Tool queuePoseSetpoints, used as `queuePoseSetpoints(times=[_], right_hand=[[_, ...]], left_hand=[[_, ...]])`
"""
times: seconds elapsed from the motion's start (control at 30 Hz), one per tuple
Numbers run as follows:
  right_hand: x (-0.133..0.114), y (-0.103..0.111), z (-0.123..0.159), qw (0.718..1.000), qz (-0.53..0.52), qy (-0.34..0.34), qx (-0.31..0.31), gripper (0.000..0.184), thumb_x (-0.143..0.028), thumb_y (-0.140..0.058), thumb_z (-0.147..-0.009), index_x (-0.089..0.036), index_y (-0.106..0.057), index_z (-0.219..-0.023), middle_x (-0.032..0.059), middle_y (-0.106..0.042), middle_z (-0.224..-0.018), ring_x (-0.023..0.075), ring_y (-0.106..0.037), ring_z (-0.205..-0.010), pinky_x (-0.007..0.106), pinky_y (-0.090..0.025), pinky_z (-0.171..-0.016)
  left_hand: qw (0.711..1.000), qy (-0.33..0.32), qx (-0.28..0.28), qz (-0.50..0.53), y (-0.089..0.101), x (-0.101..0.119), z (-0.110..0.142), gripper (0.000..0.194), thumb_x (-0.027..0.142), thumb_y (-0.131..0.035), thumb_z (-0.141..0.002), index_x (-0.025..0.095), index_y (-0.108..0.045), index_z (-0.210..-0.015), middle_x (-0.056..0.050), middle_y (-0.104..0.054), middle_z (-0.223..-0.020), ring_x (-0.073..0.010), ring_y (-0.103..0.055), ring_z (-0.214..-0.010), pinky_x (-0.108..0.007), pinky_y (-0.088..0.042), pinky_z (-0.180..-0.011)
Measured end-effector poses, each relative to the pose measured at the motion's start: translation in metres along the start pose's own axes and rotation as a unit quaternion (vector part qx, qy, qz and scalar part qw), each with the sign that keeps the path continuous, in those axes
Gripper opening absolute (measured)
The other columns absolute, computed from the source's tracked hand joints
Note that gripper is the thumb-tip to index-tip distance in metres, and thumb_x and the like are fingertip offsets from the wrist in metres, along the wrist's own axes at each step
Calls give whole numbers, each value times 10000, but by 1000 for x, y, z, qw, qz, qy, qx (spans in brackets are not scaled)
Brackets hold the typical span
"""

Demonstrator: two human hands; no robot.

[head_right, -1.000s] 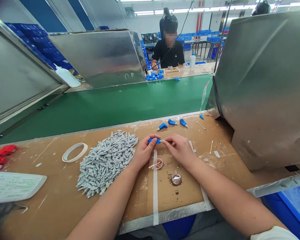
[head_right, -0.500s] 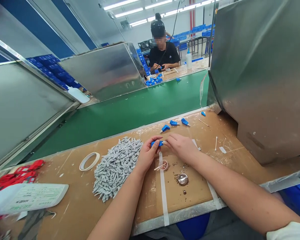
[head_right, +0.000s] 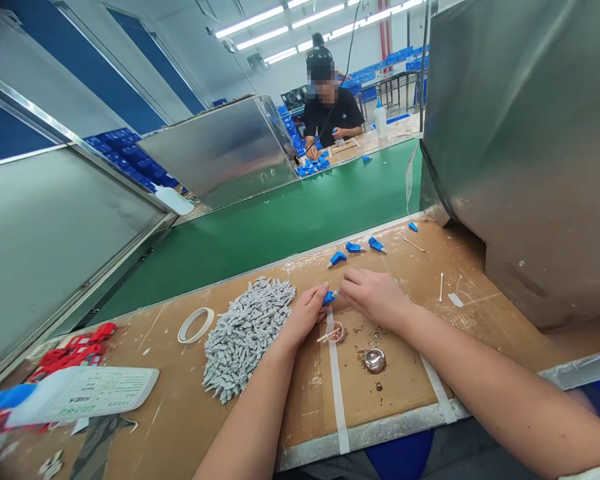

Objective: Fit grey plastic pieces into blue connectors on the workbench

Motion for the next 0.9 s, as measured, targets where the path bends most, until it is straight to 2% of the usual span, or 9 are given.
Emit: queuePoseSetpoints(times=[0.1, 0.2, 0.3, 0.4, 0.57, 0.7, 0.8, 0.9], right_hand=[[12, 5, 0, 1000, 3, -29, 4, 386, -306, -317, -1129, -206, -586, -870, 60, -634, -894, 182, -577, -768, 308, -312, -615], [18, -14, 2, 996, 3, -56, -75, 297, -364, -413, -1117, -199, -584, -939, 44, -648, -899, 178, -589, -716, 314, -277, -570], [7, -35, 4, 987, 11, -37, -158, 253, -381, -509, -1095, -193, -583, -943, 34, -659, -908, 177, -610, -725, 311, -240, -558], [0, -42, 4, 982, 3, -30, -186, 301, -363, -463, -1113, -193, -578, -894, 26, -656, -876, 171, -604, -721, 305, -222, -569], [-2, -33, 5, 985, -42, 1, -170, 390, -377, -353, -1138, -197, -552, -855, 15, -631, -840, 163, -578, -713, 300, -259, -606], [1, -8, 4, 991, -65, 37, -113, 440, -392, -274, -1141, -202, -518, -828, 28, -592, -815, 167, -547, -715, 298, -276, -629], [14, 0, 4, 990, -105, -32, -88, 432, -415, -277, -1134, -213, -456, -797, 3, -534, -746, 160, -477, -645, 296, -266, -617], [23, -16, 9, 970, -183, -124, -106, 446, -454, -280, -1127, -222, -389, -762, -23, -471, -686, 157, -432, -610, 289, -263, -608]], left_hand=[[999, 16, -7, 35, -1, -3, 0, 603, 791, -551, -846, 201, -443, -785, 71, -299, -649, -83, -279, -549, -221, -273, -513], [999, 8, -27, 21, -6, -1, -1, 577, 758, -546, -872, 203, -420, -773, 67, -294, -657, -86, -274, -558, -227, -272, -521], [999, -10, -34, -15, -7, 3, 0, 548, 717, -499, -921, 199, -423, -758, 56, -307, -655, -98, -284, -573, -239, -261, -528], [997, -33, -38, -62, -7, 8, 1, 525, 670, -453, -965, 197, -417, -740, 46, -320, -655, -110, -298, -591, -251, -250, -537], [991, -67, -45, -105, -9, 13, 2, 518, 647, -426, -984, 197, -415, -727, 35, -368, -670, -121, -335, -615, -256, -273, -554], [999, -26, -27, -26, 0, 2, -1, 553, 720, -463, -937, 211, -380, -739, 58, -314, -646, -99, -277, -549, -246, -247, -514], [999, -30, -1, 25, 8, 1, -2, 565, 754, -478, -916, 212, -405, -775, 69, -307, -645, -91, -268, -533, -235, -251, -508], [998, -57, 5, 29, 9, 8, -1, 549, 744, -443, -943, 203, -487, -861, 58, -358, -673, -102, -308, -559, -235, -285, -526]])
Point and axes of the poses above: each hand's wrist, its own z-axis away from the middle knuckle, its own y-axis out of the back of the hand, x = y × z, the point moved 10 cm from there along -z, towards the middle knuckle
